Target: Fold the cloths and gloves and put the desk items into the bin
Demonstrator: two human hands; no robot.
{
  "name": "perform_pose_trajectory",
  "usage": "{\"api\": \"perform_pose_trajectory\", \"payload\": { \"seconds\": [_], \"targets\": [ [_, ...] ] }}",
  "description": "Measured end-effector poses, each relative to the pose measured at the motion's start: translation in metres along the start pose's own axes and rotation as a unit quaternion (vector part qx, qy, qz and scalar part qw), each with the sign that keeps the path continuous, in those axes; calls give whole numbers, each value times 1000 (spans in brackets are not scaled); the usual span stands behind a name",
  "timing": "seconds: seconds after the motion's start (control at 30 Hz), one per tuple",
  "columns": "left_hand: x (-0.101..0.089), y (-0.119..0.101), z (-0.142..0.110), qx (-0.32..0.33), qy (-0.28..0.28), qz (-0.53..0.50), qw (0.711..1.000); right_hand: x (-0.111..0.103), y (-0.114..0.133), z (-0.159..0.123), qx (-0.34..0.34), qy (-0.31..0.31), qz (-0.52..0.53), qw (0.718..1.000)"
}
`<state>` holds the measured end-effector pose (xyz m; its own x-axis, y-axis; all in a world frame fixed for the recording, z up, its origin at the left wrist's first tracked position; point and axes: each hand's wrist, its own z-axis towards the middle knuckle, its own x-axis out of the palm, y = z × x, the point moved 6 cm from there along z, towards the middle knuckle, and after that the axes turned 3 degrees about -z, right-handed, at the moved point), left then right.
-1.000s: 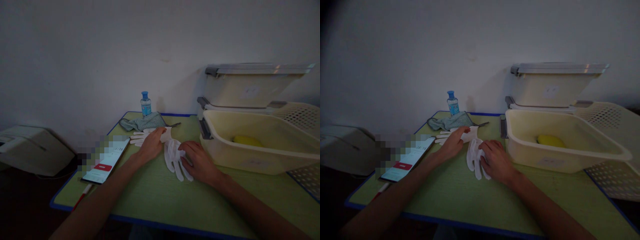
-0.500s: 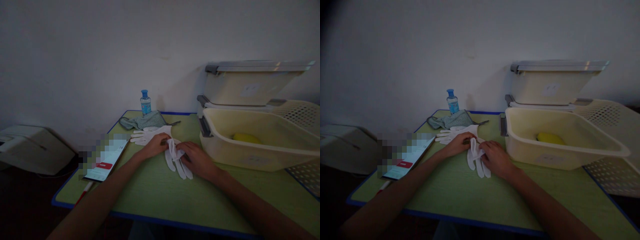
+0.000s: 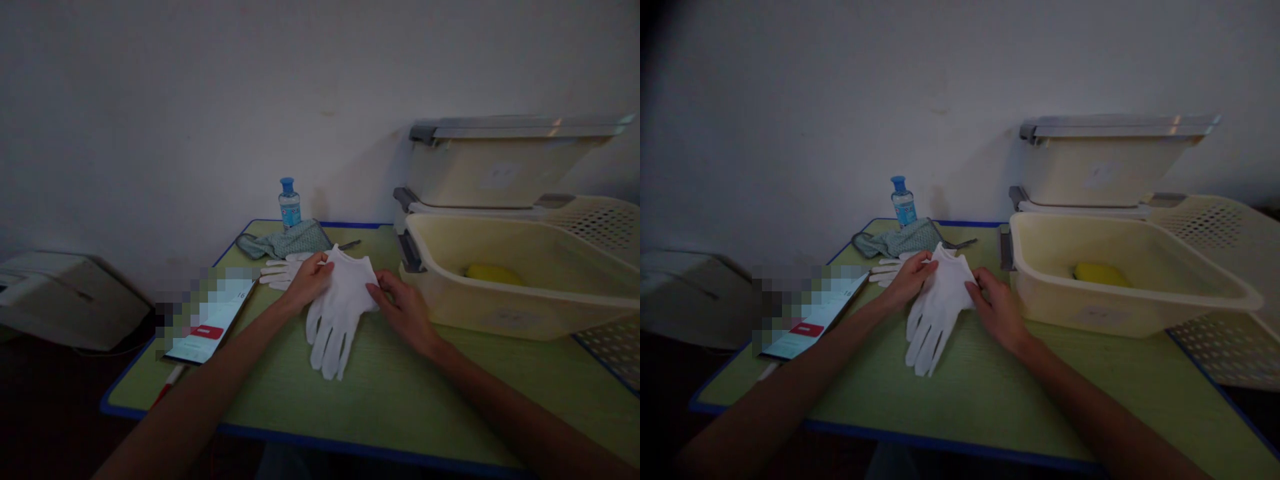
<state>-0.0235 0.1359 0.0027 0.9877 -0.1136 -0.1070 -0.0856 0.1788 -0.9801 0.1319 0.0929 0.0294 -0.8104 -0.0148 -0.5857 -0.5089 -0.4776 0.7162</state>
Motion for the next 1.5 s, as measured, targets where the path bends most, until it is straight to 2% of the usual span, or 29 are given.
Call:
{"api": "perform_pose_trajectory", "payload": {
  "seconds": [0.13,0.27,0.4,0.53,0.63,0.7,0.8,0.87,0.9,0.97,1.03,1.17,1.23,1.33,1.5],
  "targets": [
    [-4,0,-3,-48,-29,10,998,1,-7,-1,70,-10,121,990],
    [-9,-2,-1,-72,-22,48,996,3,-6,-2,50,15,73,996],
    [-15,-10,3,-50,1,63,997,3,-3,-2,44,27,-5,999],
    [-23,-18,2,-33,-17,93,995,7,-6,-4,90,44,46,994],
    [-23,-22,-2,-44,-13,77,996,10,-5,-5,73,41,103,991],
    [-19,-33,-4,-7,-4,29,1000,5,2,-6,12,7,96,995],
    [-17,-60,-10,132,11,-43,990,-9,21,-11,-112,-68,0,991],
    [-17,-73,-14,198,28,-51,978,-15,31,-14,-153,-94,-62,982],
    [-17,-74,-15,206,41,-42,977,-16,33,-14,-158,-95,-84,979],
    [-16,-70,-14,189,71,1,979,-14,30,-13,-147,-69,-118,980],
    [-14,-58,-12,156,106,82,979,-5,19,-11,-119,-10,-150,981],
    [-8,-31,-11,110,187,254,943,13,-2,-8,-86,100,-216,967],
    [-5,-23,-11,107,214,310,920,15,-6,-7,-87,110,-237,961],
    [-3,-23,-13,123,222,352,901,14,-5,-6,-93,108,-256,956],
    [3,-30,-19,122,260,298,910,12,4,-7,-130,101,-259,952]
  ]
}}
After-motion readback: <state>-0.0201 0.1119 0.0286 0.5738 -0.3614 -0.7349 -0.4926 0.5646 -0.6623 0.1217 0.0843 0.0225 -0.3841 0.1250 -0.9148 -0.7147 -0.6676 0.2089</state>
